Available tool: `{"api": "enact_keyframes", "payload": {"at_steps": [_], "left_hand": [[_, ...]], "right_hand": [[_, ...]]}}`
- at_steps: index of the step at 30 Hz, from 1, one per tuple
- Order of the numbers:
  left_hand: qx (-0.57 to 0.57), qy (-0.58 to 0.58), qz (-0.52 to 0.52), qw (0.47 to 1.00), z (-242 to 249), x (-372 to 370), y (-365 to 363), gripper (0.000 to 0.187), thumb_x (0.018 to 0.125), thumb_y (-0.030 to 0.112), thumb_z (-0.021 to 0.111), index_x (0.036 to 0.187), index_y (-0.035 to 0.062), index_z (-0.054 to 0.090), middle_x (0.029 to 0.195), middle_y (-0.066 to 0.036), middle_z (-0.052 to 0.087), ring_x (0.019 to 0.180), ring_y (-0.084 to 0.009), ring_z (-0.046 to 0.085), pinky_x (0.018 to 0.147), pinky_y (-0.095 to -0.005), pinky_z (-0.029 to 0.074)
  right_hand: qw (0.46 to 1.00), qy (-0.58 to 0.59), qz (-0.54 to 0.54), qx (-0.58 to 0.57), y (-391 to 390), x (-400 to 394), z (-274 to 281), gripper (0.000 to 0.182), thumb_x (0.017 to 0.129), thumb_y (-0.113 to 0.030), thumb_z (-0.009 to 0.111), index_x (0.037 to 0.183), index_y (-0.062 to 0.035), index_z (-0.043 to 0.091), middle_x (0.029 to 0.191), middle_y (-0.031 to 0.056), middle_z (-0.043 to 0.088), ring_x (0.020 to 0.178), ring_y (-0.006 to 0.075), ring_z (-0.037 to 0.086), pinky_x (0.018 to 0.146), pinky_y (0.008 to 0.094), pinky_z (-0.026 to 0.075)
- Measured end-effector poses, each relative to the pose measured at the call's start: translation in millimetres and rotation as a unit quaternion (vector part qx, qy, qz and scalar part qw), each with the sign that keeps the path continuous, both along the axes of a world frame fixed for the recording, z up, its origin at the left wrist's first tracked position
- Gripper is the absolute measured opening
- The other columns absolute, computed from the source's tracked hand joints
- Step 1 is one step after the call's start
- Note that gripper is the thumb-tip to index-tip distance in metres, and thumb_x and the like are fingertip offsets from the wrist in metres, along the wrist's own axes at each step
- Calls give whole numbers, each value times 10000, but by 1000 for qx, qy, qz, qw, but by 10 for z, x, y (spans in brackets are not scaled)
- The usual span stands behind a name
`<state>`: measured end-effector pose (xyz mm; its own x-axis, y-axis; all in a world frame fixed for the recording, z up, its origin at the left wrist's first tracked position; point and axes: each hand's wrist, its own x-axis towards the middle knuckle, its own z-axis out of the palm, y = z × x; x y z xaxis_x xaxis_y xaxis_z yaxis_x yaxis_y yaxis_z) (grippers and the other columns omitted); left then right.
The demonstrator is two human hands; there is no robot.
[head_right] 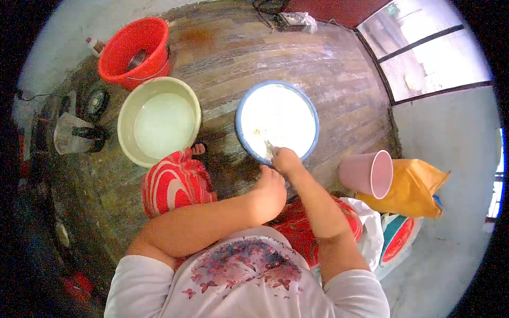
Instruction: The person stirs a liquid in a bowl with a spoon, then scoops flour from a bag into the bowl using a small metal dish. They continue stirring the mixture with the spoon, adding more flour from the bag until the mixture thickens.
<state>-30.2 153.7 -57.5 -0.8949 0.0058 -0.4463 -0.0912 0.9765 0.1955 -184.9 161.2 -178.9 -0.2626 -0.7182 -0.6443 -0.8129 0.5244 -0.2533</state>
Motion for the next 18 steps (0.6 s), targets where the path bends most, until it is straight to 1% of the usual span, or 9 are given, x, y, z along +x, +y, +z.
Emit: {"api": "enact_keyframes", "payload": {"at_steps": [4, 6, 7, 8, 11, 13, 14, 16, 18], "left_hand": [[2, 2, -16, 1000, 27, 9, -22, 363, 751, 221, 533, 1043, 11, 586, 1093, -196, 511, 1024, -342, 467, 859, -530, 325], [5, -7, -19, 1000, -14, 1, -36, 350, 759, 218, 520, 1038, 20, 591, 1086, -196, 514, 1010, -338, 473, 850, -529, 328], [6, -6, -17, 1000, -1, -5, -35, 350, 759, 218, 520, 1038, 20, 591, 1086, -196, 514, 1010, -338, 473, 850, -529, 328], [2, -30, -16, 999, 22, -15, -29, 372, 768, 235, 521, 1088, 51, 568, 1139, -171, 497, 1061, -337, 443, 858, -543, 311], [8, -33, -18, 999, 110, 17, -86, 375, 765, 237, 523, 1088, 53, 570, 1140, -170, 498, 1057, -340, 443, 858, -549, 307], [22, -17, -23, 999, 109, 48, -84, 354, 752, 221, 524, 1037, 23, 593, 1089, -194, 515, 1001, -344, 473, 851, -541, 320], [17, -4, -24, 1000, 102, 57, -72, 346, 747, 219, 527, 1023, 26, 601, 1081, -192, 521, 1000, -346, 473, 850, -542, 319], [11, 8, -25, 1000, 69, 48, -43, 337, 742, 218, 529, 1009, 28, 609, 1073, -190, 527, 998, -348, 473, 849, -543, 318], [3, 14, -4, 1000, 0, 14, -5, 331, 738, 218, 534, 997, 30, 616, 1060, -188, 534, 996, -340, 477, 852, -538, 318]], "right_hand": [[977, -16, -153, -145, -76, 25, -135, 422, 758, -186, 563, 1134, -2, 503, 757, 172, 605, 672, 277, 599, 603, 363, 464], [877, -257, -390, -116, -100, -8, 188, 385, 778, -160, 566, 1096, 51, 517, 619, 91, 546, 441, 162, 490, 403, 297, 383], [885, -245, -376, -127, -74, -13, 317, 338, 804, -158, 552, 1103, -2, 539, 562, 23, 470, 367, 88, 357, 329, 250, 275], [900, -237, -346, -120, -42, -22, 494, 358, 801, -165, 559, 1121, -8, 527, 563, 32, 481, 372, 92, 374, 335, 255, 293], [966, -115, -216, -78, 103, -85, 809, 363, 792, -193, 562, 1117, -35, 533, 602, 101, 544, 440, 175, 503, 416, 308, 399], [992, 65, 18, -103, 215, -106, 831, 377, 770, -213, 559, 1115, -63, 530, 743, 169, 597, 680, 280, 599, 607, 369, 467], [993, 65, 17, -101, 208, -66, 810, 377, 770, -213, 559, 1115, -63, 530, 743, 169, 597, 680, 280, 599, 607, 369, 467], [994, 94, 46, -10, 103, 163, 793, 386, 748, -223, 561, 1115, -107, 533, 882, 170, 598, 881, 327, 559, 750, 398, 444], [998, 58, 32, -5, 22, 196, 401, 396, 739, -223, 559, 1122, -130, 526, 915, 154, 596, 901, 323, 550, 750, 403, 446]]}}
